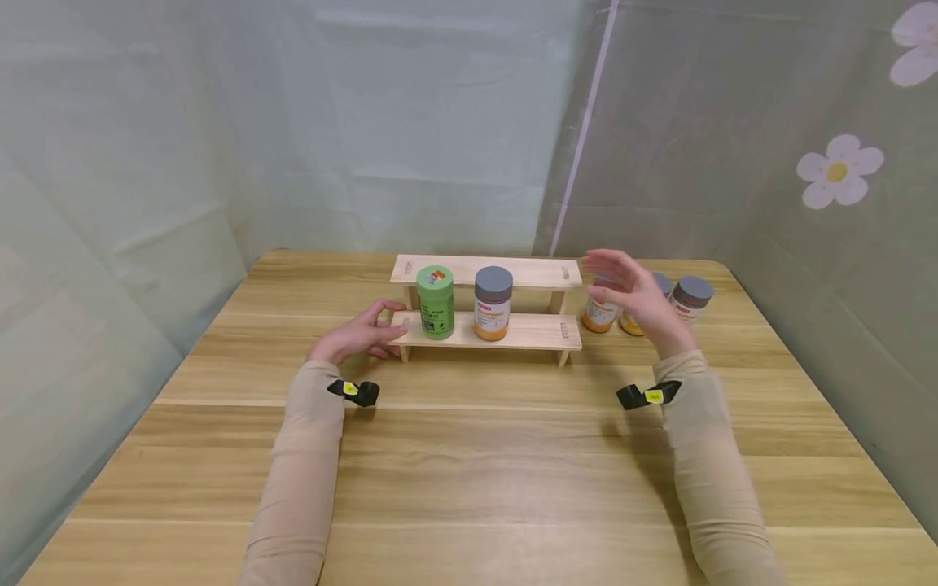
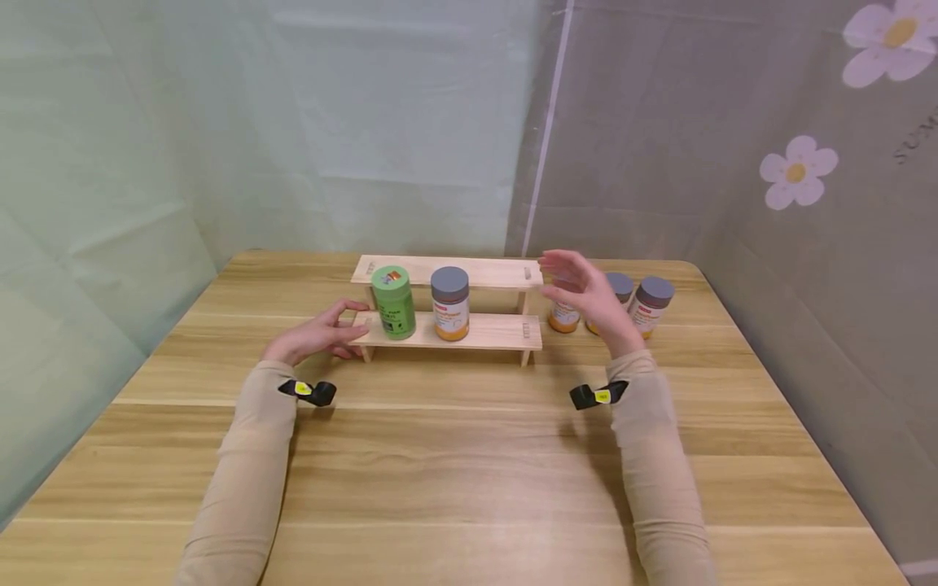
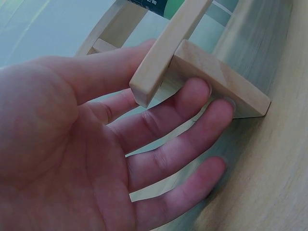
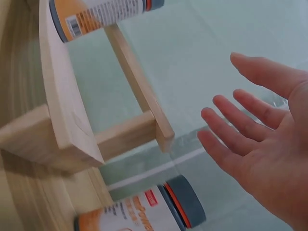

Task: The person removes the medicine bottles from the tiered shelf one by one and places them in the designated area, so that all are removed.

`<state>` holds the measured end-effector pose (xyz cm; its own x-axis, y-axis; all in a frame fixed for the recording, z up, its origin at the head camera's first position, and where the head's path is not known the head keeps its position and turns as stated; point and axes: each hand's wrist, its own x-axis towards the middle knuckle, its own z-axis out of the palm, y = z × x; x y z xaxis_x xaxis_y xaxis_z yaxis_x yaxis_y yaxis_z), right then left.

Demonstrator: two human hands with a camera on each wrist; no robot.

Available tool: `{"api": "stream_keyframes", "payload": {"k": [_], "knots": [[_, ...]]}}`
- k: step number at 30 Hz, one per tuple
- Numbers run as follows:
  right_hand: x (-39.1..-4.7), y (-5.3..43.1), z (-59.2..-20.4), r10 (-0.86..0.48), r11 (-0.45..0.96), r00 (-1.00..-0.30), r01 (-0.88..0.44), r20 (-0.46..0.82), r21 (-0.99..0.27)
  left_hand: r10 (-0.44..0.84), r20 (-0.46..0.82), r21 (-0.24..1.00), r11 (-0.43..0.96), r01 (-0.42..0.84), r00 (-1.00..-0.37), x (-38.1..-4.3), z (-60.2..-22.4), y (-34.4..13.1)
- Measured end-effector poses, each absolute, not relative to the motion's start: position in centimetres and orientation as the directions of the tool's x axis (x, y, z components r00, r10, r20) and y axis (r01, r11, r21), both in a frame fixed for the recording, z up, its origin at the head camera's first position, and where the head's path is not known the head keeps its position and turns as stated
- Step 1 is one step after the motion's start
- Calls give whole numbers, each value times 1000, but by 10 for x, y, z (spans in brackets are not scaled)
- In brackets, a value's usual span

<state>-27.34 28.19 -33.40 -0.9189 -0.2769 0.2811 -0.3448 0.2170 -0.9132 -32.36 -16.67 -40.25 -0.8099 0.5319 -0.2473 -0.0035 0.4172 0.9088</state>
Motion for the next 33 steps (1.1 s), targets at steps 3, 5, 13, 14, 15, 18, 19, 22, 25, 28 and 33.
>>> {"api": "stream_keyframes", "payload": {"k": [3,5,13,14,15,18,19,22,25,28,33], "knots": [[-274,277,-335,-296,181,-911,-349,288,-919,501,-272,895,444,-25,-821,-325,-404,-166],[-275,274,-336,-312,133,-901,-354,300,-926,490,-279,891,453,-32,-826,-326,-405,-165],[-277,258,-338,-328,97,-910,-300,254,-949,493,-273,893,450,-27,-826,-325,-404,-164],[-278,256,-338,-332,101,-911,-294,246,-950,492,-273,893,450,-26,-827,-324,-403,-164],[-278,254,-339,-335,101,-911,-288,240,-952,494,-271,891,453,-22,-826,-324,-403,-164],[-280,248,-341,-339,90,-915,-266,221,-960,490,-273,890,456,-24,-828,-324,-403,-164],[-280,246,-341,-340,88,-915,-261,217,-961,492,-273,890,456,-22,-827,-324,-403,-164],[-282,239,-340,-339,75,-915,-256,217,-964,492,-274,891,453,-26,-826,-324,-403,-164],[-283,231,-340,-355,66,-908,-263,224,-963,494,-275,891,453,-25,-825,-325,-404,-164],[-283,225,-340,-376,53,-899,-262,224,-964,492,-278,890,454,-29,-825,-326,-406,-164],[-282,218,-342,-388,38,-897,-244,211,-969,493,-274,888,459,-21,-826,-326,-405,-165]]}}
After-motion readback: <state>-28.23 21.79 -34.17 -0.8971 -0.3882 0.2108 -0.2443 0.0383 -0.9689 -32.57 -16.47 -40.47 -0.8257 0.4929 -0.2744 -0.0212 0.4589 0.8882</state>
